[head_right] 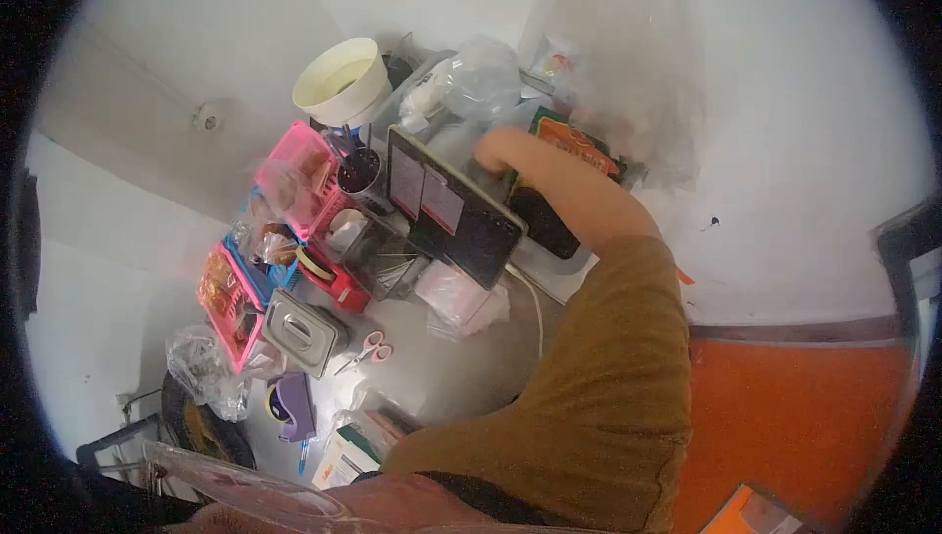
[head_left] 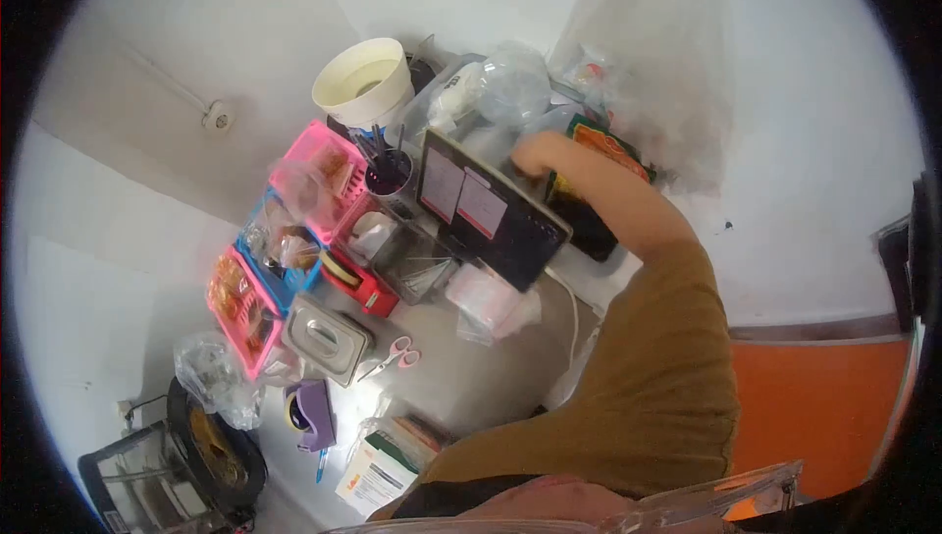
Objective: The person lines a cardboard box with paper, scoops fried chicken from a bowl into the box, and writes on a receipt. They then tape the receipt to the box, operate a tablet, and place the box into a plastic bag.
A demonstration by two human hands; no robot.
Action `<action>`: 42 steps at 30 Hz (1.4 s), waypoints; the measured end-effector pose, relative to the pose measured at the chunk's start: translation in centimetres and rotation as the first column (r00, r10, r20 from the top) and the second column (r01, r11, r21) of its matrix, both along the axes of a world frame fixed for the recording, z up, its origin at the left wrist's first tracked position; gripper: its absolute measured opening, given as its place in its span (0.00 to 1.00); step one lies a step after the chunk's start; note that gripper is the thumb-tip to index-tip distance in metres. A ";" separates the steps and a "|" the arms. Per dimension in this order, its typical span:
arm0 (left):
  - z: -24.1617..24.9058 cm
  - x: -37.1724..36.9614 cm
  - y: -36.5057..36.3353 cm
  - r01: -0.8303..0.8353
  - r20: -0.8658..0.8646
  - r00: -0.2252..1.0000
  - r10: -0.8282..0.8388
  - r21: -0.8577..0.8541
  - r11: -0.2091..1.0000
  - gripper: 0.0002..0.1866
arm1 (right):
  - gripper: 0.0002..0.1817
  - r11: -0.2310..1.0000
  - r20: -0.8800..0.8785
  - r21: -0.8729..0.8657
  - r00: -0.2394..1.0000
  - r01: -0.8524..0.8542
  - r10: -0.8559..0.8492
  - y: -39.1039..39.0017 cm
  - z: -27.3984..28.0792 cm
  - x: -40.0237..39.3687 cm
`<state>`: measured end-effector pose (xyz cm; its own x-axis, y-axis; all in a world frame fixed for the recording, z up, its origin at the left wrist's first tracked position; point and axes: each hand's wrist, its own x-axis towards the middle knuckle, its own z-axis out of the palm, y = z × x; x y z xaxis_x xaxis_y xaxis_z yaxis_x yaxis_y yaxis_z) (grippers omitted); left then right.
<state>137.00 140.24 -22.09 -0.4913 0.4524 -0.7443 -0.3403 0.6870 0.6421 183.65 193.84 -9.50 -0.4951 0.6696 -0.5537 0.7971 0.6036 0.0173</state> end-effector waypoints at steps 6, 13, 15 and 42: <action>0.0 -0.3 -0.5 0.004 0.003 1.000 -0.004 0.011 1.000 0.21 | 0.16 0.948 -0.437 0.237 0.895 0.212 -0.091 5.0 1.4 5.0; -0.2 -0.3 -0.5 0.016 0.010 1.000 -0.016 0.012 1.000 0.21 | 0.16 0.814 -0.608 0.375 0.781 0.442 -0.144 1.8 1.4 5.4; -0.1 -0.3 -0.6 0.022 0.012 1.000 -0.022 0.008 1.000 0.21 | 0.17 0.915 -0.514 0.262 0.847 0.308 -0.138 1.1 1.4 5.4; 0.4 -0.8 -8.5 -0.051 0.051 0.997 0.051 -0.008 0.999 0.20 | 0.19 0.260 -0.861 0.479 0.506 0.838 -0.045 6.6 3.1 6.2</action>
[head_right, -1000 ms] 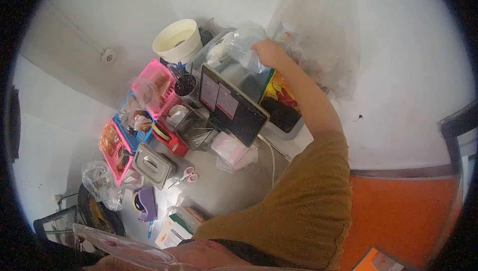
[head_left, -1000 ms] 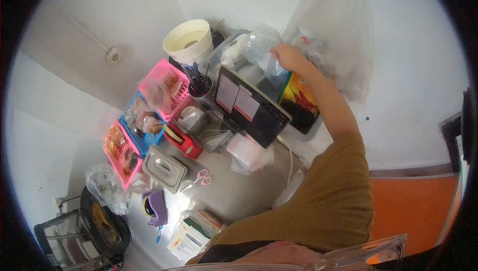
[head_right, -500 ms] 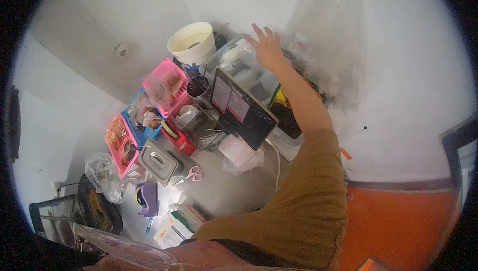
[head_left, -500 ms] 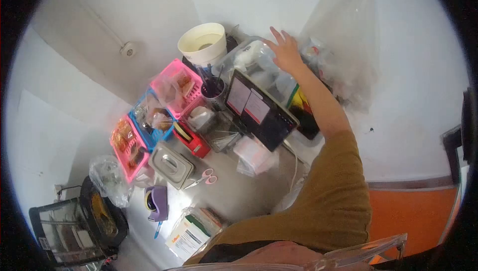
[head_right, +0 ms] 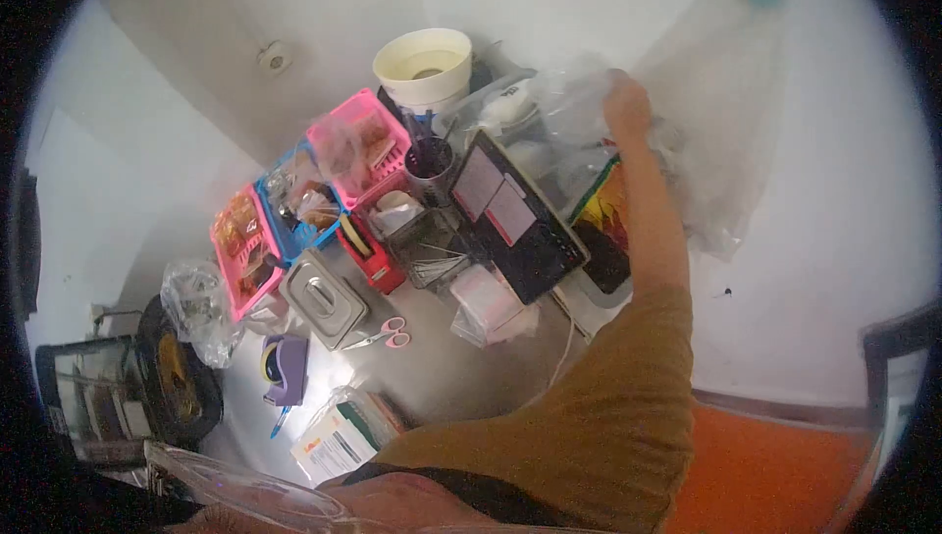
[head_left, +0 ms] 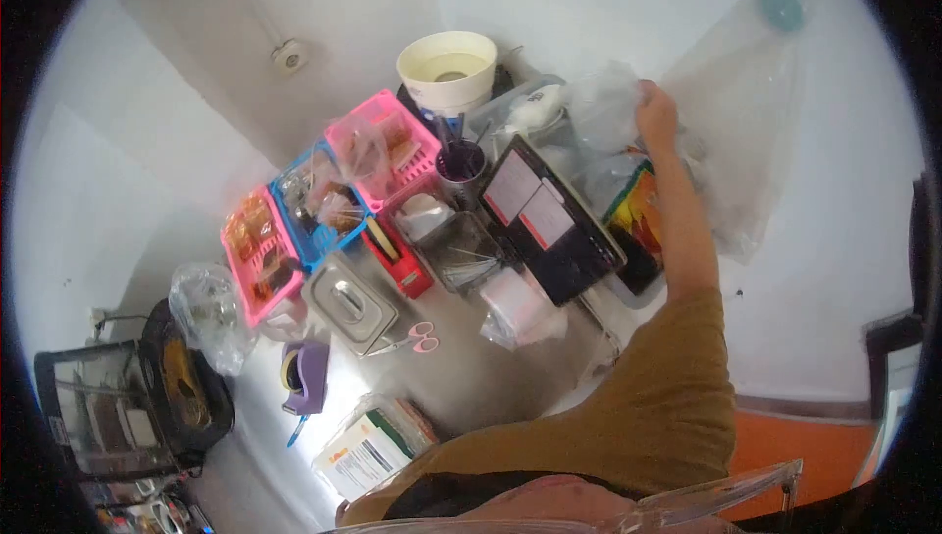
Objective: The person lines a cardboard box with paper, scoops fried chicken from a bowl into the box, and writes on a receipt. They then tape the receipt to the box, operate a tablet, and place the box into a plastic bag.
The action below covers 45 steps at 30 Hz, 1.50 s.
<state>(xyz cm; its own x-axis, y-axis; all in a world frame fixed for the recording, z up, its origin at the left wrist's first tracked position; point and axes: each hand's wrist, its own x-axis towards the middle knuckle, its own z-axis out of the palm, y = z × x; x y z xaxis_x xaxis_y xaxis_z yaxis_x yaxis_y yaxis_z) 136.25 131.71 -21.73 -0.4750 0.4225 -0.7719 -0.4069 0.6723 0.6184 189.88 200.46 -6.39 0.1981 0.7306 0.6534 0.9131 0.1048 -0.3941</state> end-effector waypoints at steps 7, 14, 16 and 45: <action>-0.3 -0.9 -4.8 0.046 0.034 0.998 -0.048 0.043 0.998 0.20 | 0.24 0.946 -0.632 0.252 0.705 -0.206 0.322 -2.6 3.2 -1.1; -2.2 -1.0 -7.3 0.187 0.044 0.979 -0.199 0.200 0.962 0.20 | 0.19 0.790 -0.708 0.587 0.362 -0.176 0.607 -15.5 12.1 -2.5; -3.0 -0.8 -8.0 0.231 0.010 0.970 -0.243 0.282 0.931 0.20 | 0.13 0.745 -0.703 0.645 0.251 -0.170 0.666 -19.6 13.2 -0.8; -13.2 22.4 -3.6 -0.046 -0.606 0.774 -0.183 -0.341 0.939 0.31 | 0.05 0.745 -0.759 0.588 0.105 -0.314 0.643 -16.2 11.9 -1.5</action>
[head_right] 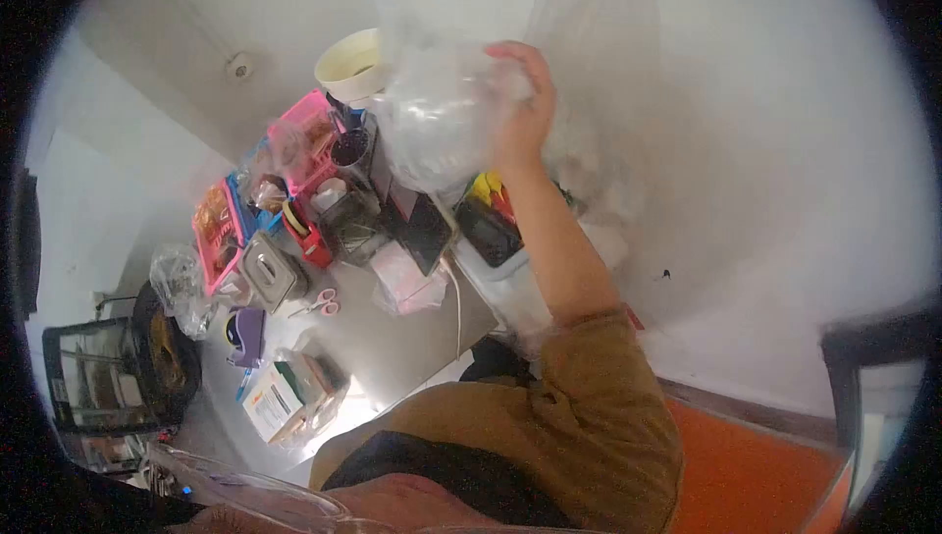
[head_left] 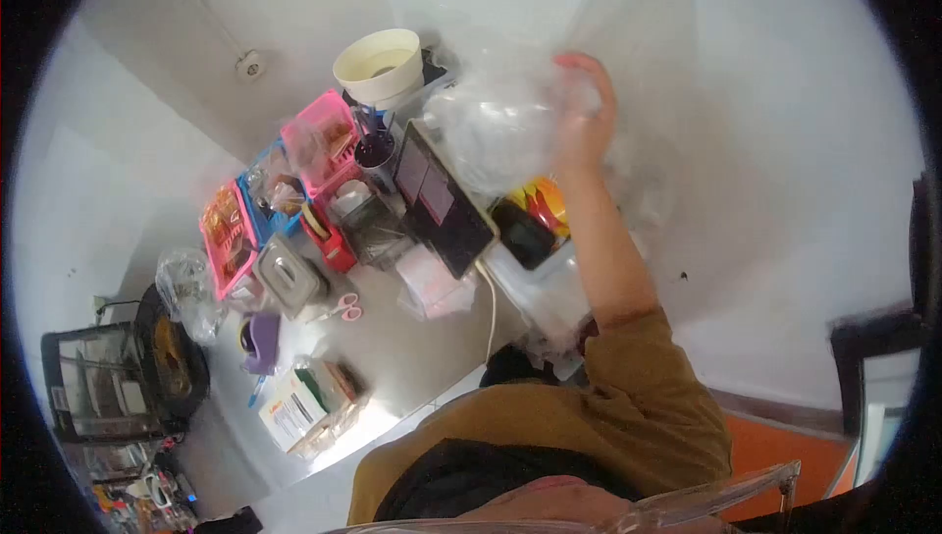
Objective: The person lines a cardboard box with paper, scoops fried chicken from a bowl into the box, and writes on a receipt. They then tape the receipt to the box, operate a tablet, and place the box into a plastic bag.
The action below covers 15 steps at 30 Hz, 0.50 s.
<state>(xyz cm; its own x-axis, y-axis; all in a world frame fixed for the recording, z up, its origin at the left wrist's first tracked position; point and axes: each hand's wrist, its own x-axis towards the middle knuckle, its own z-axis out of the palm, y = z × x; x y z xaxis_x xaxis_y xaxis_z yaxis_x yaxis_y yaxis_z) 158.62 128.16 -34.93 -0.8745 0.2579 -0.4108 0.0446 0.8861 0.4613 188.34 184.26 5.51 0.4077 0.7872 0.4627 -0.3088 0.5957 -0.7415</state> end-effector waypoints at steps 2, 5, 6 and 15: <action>1.4 0.8 2.6 0.059 0.057 0.997 -0.059 0.010 0.998 0.31 | 0.08 0.991 0.294 0.131 0.953 0.035 -0.072 4.7 -1.6 -0.6; 3.6 1.6 5.8 0.136 0.117 0.983 -0.140 0.037 0.990 0.31 | 0.14 0.993 0.695 0.111 0.712 0.028 -0.098 8.9 -3.8 -0.7; 4.3 1.9 6.7 0.161 0.134 0.977 -0.165 0.044 0.986 0.31 | 0.15 0.997 0.803 0.074 0.592 0.027 -0.076 9.7 -4.4 -0.8; 7.5 2.6 10.7 0.352 0.213 0.907 -0.362 0.087 0.932 0.31 | 0.20 0.970 0.953 -0.207 -0.197 0.130 0.230 8.0 -9.3 0.3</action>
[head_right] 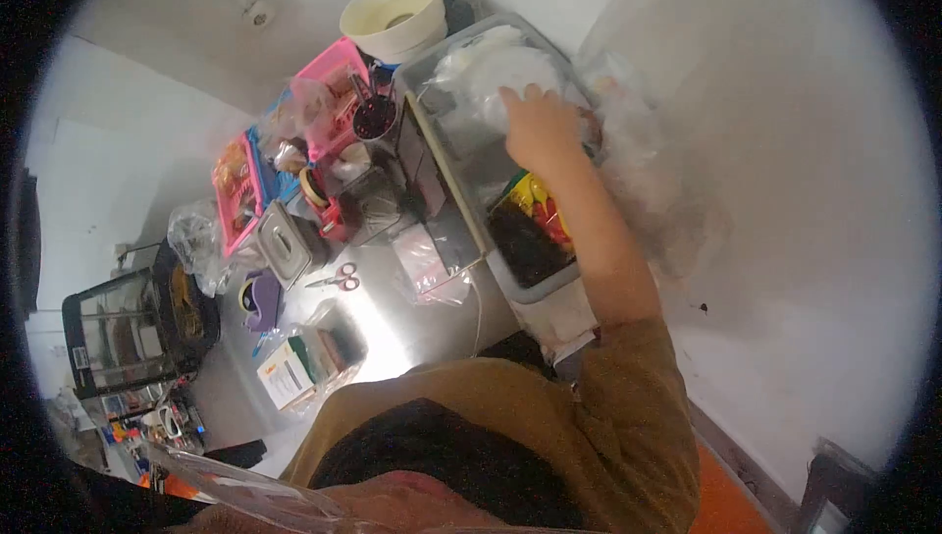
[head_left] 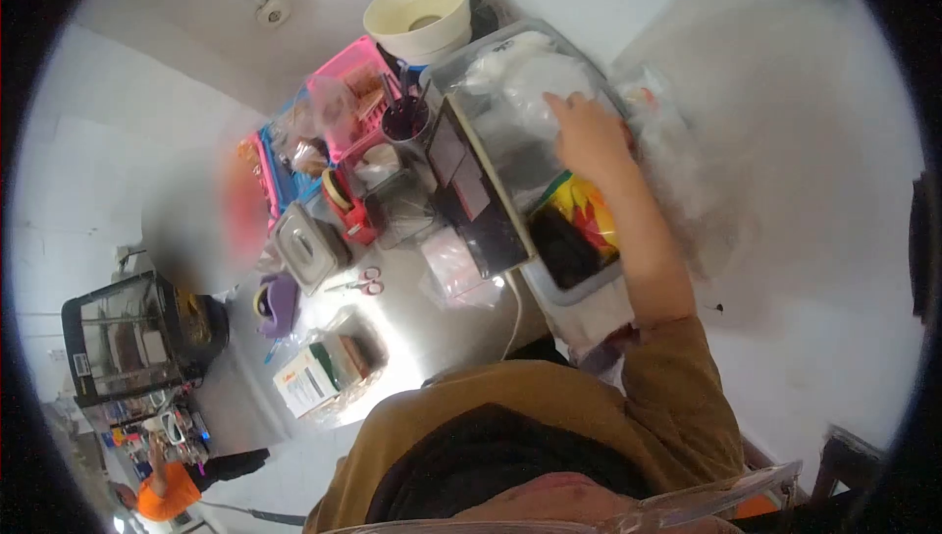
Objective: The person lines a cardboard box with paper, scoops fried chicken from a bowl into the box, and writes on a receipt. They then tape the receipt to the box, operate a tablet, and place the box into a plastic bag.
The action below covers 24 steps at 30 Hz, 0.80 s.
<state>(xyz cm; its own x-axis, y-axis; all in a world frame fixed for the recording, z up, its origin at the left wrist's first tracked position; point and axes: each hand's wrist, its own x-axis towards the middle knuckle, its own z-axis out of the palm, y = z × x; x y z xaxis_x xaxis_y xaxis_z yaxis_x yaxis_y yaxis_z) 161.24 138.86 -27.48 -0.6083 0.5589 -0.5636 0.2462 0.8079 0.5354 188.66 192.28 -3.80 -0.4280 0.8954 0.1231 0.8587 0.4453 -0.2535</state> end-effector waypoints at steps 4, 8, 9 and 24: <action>-0.9 -0.9 0.0 0.130 0.053 0.990 -0.128 -0.034 0.991 0.32 | 0.17 0.987 -0.495 0.121 0.855 -0.110 0.156 -5.4 2.5 1.8; -3.0 -3.1 -0.9 0.314 0.104 0.946 -0.306 -0.068 0.947 0.32 | 0.09 0.834 -0.820 -0.303 0.573 -0.461 0.019 -14.7 2.8 4.1; -3.7 -4.0 -1.3 0.374 0.117 0.924 -0.364 -0.081 0.924 0.32 | 0.07 0.744 -0.797 -0.393 0.603 -0.539 0.016 -17.0 2.5 4.9; -11.5 -15.3 -13.0 0.964 0.280 0.172 -0.944 -0.245 0.103 0.32 | 0.52 -0.033 0.320 -0.943 0.880 0.330 -0.350 -64.7 -35.1 -10.7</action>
